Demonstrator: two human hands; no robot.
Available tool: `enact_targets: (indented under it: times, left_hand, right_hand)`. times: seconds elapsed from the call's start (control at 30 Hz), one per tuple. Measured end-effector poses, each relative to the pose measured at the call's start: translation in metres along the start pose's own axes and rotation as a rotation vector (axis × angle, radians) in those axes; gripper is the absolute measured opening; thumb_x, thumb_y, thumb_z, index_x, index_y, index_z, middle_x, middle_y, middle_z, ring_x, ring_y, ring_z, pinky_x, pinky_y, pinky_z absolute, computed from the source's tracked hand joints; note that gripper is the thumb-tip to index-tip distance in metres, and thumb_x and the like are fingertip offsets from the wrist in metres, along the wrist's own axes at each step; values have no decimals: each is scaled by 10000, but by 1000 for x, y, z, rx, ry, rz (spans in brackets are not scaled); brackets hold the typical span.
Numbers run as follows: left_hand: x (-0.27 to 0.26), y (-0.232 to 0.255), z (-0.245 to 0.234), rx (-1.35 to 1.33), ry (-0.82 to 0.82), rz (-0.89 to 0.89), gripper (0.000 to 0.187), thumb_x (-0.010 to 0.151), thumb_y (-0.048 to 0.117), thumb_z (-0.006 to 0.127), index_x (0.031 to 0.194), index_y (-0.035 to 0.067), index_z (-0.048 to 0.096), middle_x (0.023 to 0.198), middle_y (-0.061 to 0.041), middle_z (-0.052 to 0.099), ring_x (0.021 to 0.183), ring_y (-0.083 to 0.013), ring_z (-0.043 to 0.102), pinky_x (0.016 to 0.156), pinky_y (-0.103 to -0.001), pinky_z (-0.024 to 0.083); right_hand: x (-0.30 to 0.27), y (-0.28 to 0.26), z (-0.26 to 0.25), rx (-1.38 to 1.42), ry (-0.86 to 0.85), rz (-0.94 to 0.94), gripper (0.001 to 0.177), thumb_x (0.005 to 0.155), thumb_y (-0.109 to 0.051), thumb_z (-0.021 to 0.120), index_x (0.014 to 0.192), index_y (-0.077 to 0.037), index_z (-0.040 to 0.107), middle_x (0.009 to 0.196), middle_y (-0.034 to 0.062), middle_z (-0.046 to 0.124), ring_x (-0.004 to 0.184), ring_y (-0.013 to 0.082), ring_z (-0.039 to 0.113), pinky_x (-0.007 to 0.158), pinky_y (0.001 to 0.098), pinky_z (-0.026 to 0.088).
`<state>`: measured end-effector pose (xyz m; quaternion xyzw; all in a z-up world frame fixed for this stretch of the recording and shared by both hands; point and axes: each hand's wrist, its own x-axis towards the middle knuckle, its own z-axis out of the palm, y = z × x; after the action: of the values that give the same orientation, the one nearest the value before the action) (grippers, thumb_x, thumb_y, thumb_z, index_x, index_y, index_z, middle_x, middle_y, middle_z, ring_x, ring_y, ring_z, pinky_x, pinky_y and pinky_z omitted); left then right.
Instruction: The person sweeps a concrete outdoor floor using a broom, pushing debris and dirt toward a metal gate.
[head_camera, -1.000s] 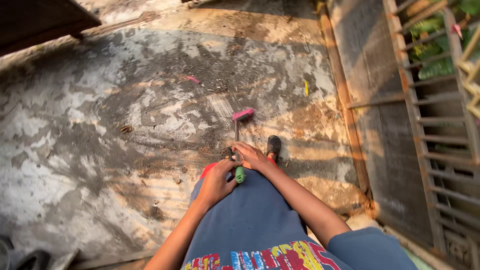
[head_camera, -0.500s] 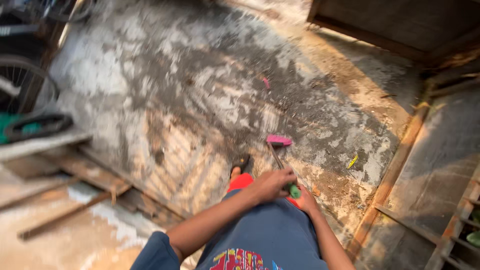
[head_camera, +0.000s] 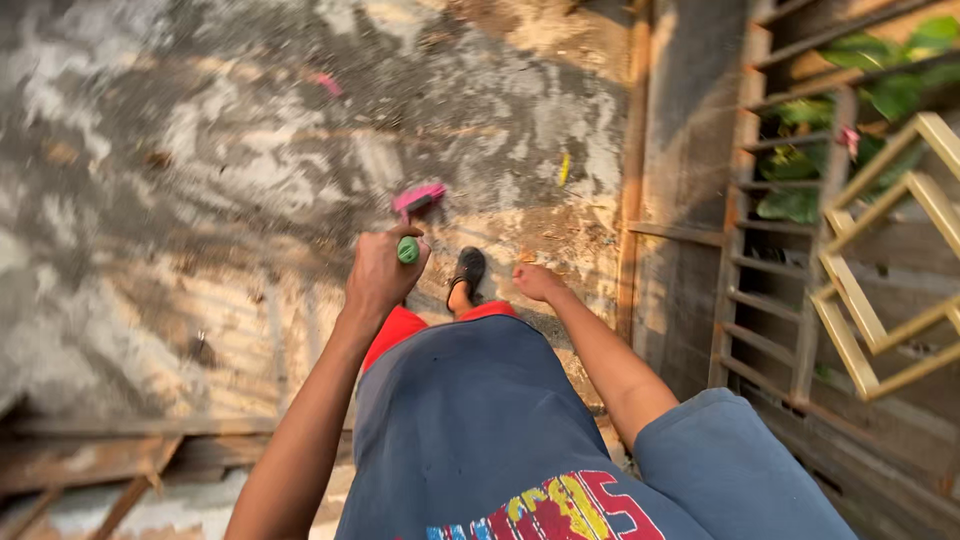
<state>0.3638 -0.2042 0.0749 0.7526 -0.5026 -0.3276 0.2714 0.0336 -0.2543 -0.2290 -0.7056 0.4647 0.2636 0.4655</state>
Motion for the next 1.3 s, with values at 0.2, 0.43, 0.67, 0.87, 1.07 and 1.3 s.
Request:
enact_targets:
  times: [0.2, 0.43, 0.67, 0.87, 1.07, 1.3]
  left_hand:
    - [18, 71, 26, -35, 2, 133, 174, 928, 163, 713, 990, 11, 773, 714, -220, 707, 620, -300, 719, 609, -394, 570]
    - [-7, 83, 91, -284, -170, 24, 203, 965, 108, 657, 1153, 101, 735, 734, -134, 750, 555, -175, 713, 500, -347, 560]
    - [-30, 79, 188, -276, -330, 460, 364, 818, -23, 696, 1161, 98, 716, 1005, -184, 738, 834, -296, 744, 720, -404, 582]
    - [-41, 63, 223, -120, -549, 478, 383, 748, -64, 648, 1073, 126, 720, 1151, -146, 724, 865, -310, 738, 752, -412, 578]
    - [-142, 5, 137, -306, -386, 325, 162, 905, 82, 715, 1068, 83, 722, 1003, -144, 761, 864, -272, 750, 779, -391, 577]
    - [-307, -24, 99, -240, 2, -64, 135, 932, 96, 719, 1065, 96, 741, 846, -121, 760, 712, -200, 760, 664, -298, 552]
  right_hand:
    - [-25, 2, 28, 420, 131, -81, 330, 925, -320, 622, 1193, -134, 671, 991, 85, 754, 923, 222, 723, 841, 380, 575]
    - [-102, 79, 60, 483, 57, 100, 357, 939, -370, 633, 1217, -150, 667, 1136, 111, 735, 1045, 248, 699, 911, 397, 540]
    - [-188, 155, 56, 351, 139, 422, 288, 936, -338, 647, 1114, -124, 725, 1112, 99, 756, 1033, 257, 696, 920, 404, 539]
    - [-187, 159, 74, 673, 308, 441, 272, 935, -227, 609, 1168, -121, 700, 1021, 53, 735, 922, 191, 690, 857, 360, 546]
    - [-166, 119, 101, 601, 311, 29, 259, 982, -248, 632, 1133, -43, 677, 1013, 81, 737, 924, 175, 696, 834, 351, 557]
    - [-188, 105, 142, 382, 214, -41, 281, 990, -252, 597, 1202, -87, 681, 1059, 86, 755, 958, 205, 701, 855, 365, 543]
